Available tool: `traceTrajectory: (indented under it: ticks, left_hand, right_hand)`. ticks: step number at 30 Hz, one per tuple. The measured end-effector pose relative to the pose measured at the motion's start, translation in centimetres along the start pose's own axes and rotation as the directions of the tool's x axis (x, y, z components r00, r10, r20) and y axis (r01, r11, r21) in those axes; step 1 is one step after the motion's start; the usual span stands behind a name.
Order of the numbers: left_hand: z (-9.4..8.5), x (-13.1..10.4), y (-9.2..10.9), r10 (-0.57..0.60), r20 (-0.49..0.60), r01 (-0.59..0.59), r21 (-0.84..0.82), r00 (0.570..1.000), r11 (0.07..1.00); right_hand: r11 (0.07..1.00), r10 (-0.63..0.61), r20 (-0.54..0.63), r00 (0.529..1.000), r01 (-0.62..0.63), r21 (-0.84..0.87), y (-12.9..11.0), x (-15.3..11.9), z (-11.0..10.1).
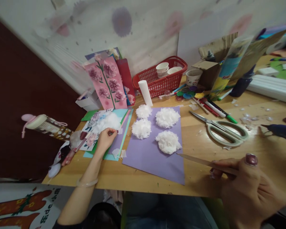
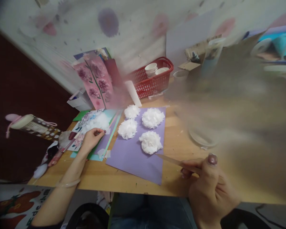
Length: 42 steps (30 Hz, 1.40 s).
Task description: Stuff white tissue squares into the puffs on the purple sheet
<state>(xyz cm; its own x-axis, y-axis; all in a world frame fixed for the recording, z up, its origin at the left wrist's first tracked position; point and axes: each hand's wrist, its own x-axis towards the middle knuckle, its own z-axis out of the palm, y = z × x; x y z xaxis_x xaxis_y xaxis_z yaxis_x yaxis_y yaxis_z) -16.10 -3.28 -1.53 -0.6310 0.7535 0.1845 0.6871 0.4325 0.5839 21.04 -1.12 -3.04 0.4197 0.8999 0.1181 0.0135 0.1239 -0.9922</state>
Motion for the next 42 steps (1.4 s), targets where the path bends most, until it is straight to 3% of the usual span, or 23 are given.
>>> traceTrajectory:
  ticks: [3,6,14,19,21,24,34,42]
  left_hand:
    - [-0.2,-0.5,0.1,0.016,-0.021,-0.017,-0.034,1.0,0.999]
    - [-0.4,-0.9,0.2,0.017,-0.012,-0.018,-0.069,1.0,0.997]
    - [0.6,0.3,0.5,0.07,0.035,-0.071,0.018,0.997,0.997]
    - [0.1,0.3,0.1,0.097,0.018,-0.098,0.033,0.995,0.995]
    - [-0.2,0.2,0.0,0.108,-0.005,-0.108,0.029,0.994,0.994]
    - [-0.6,0.5,0.1,0.128,-0.004,-0.128,0.026,0.992,0.991]
    - [0.2,2.7,1.0,0.248,0.179,-0.258,0.036,0.952,0.966]
    - [-1.2,1.2,2.4,0.225,0.059,-0.217,-0.117,0.973,0.969]
  right_hand:
    - [0.993,0.106,-0.091,0.99,-0.101,0.058,-0.1,0.0,0.2]
    - [0.985,0.143,-0.08,0.986,-0.134,0.107,-0.6,0.1,0.4]
    - [0.997,0.043,-0.046,0.998,-0.04,0.065,-0.8,0.4,0.1]
    - [0.96,-0.084,0.08,0.993,0.059,0.275,-0.1,0.9,-0.2]
    - [0.949,-0.072,0.117,0.991,0.032,0.312,0.2,1.0,-0.4]
    - [0.976,-0.026,0.112,0.993,0.001,0.217,0.4,1.1,-0.6]
    - [0.965,-0.091,0.161,0.983,0.047,0.258,0.2,1.1,-0.6]
    - [0.968,-0.055,0.17,0.984,0.011,0.251,0.7,0.9,-0.7]
